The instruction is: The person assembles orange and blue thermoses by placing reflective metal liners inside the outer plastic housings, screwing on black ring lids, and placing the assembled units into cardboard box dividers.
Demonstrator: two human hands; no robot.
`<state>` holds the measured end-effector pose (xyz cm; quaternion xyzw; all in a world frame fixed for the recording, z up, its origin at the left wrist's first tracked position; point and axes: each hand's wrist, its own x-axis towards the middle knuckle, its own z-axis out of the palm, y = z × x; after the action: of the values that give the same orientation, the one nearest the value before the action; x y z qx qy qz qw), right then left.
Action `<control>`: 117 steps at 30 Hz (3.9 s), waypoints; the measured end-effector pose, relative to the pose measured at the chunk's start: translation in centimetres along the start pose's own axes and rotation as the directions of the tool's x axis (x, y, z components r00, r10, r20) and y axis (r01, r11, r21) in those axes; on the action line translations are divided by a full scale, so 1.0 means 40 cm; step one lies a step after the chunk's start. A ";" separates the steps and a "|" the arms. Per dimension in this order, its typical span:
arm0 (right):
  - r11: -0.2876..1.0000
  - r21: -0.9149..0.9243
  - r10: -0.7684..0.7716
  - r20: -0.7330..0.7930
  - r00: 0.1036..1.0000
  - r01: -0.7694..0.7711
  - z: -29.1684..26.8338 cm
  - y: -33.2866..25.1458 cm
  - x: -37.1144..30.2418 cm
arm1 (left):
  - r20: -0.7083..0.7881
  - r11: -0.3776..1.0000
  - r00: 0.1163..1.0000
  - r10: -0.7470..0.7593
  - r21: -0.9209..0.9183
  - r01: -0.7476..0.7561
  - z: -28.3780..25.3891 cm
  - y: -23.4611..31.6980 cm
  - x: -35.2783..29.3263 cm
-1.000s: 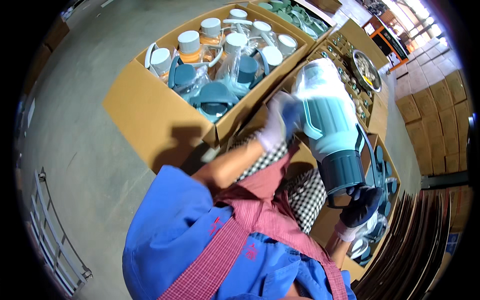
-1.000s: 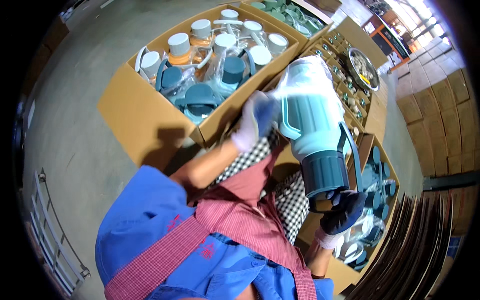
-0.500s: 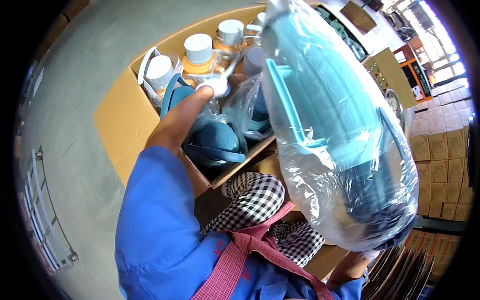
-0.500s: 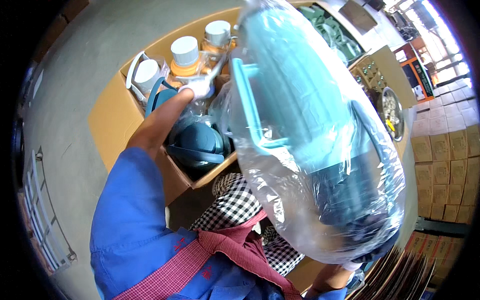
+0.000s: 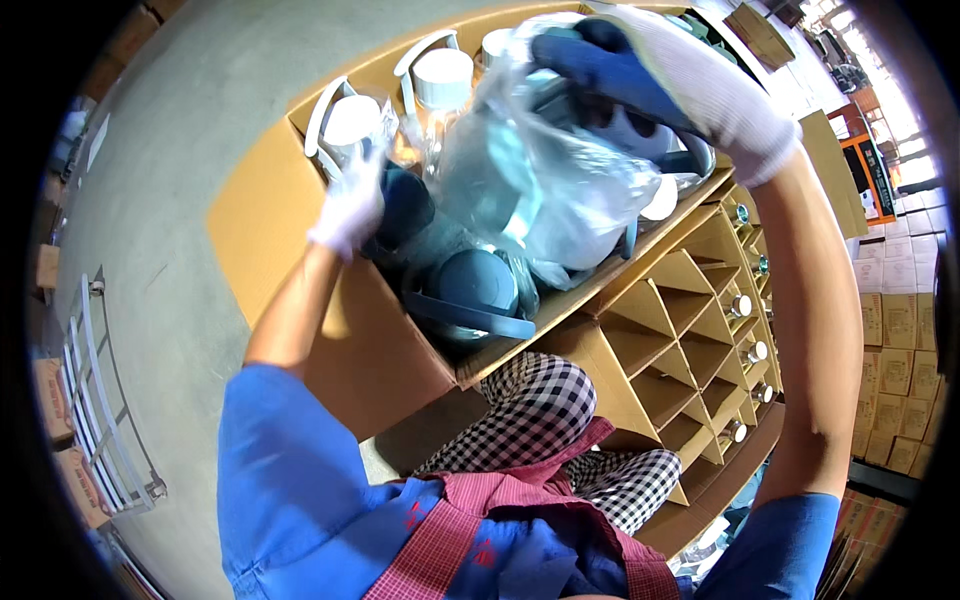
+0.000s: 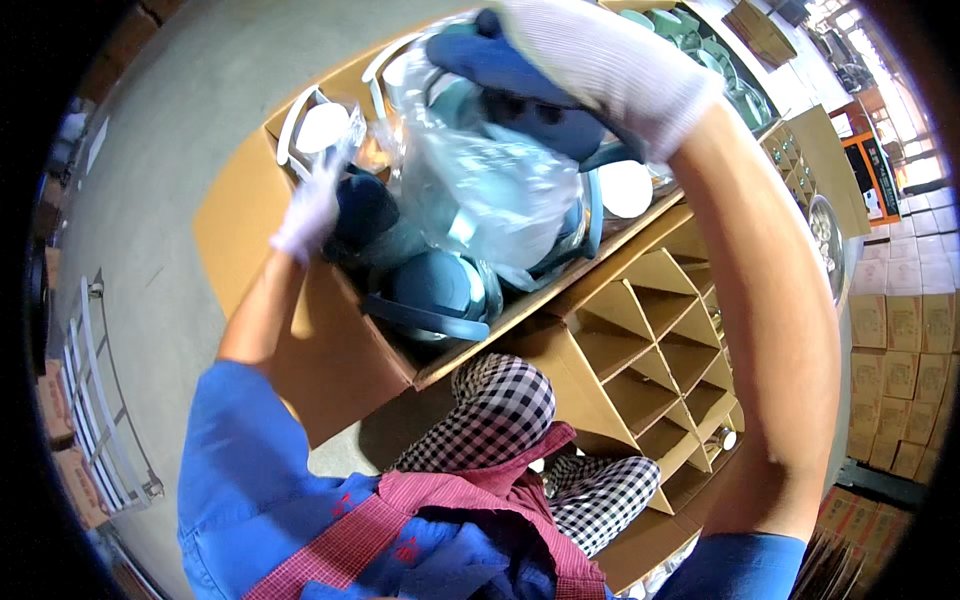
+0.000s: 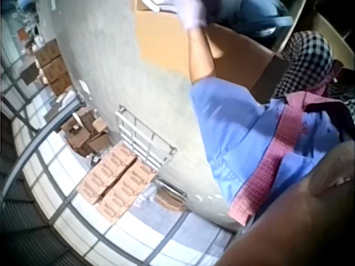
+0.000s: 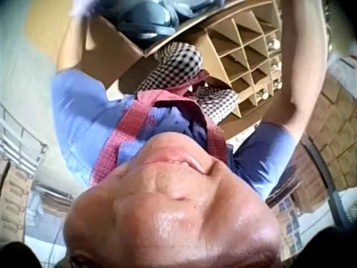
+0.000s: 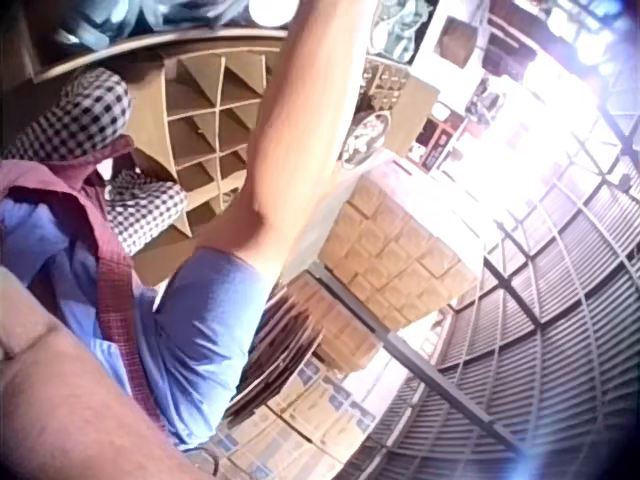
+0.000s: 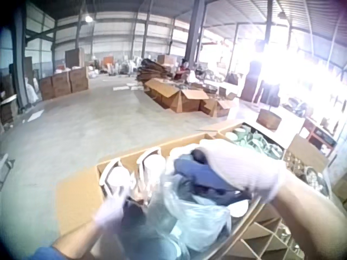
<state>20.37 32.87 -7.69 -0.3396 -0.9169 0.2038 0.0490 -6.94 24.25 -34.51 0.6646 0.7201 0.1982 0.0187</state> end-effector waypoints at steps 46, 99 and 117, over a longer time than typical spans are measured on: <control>0.826 -0.020 0.471 -0.524 0.710 -0.563 0.524 0.086 -1.049 | -0.328 0.961 0.910 0.255 0.193 -0.200 -0.529 0.129 0.185; 0.713 0.689 0.700 -0.691 0.180 -0.129 0.336 0.226 -1.362 | 0.015 0.008 0.382 0.924 -1.000 0.021 -0.308 1.257 -0.414; 0.892 0.441 0.448 -0.832 0.328 -0.102 0.268 0.230 -1.314 | -0.551 -0.435 0.138 0.823 -0.768 -0.470 -0.211 1.329 -0.257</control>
<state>63.65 1.75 -18.64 -0.5344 -0.6158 0.1270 0.5648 42.27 14.17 -12.67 0.8170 -0.1717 0.4094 0.3679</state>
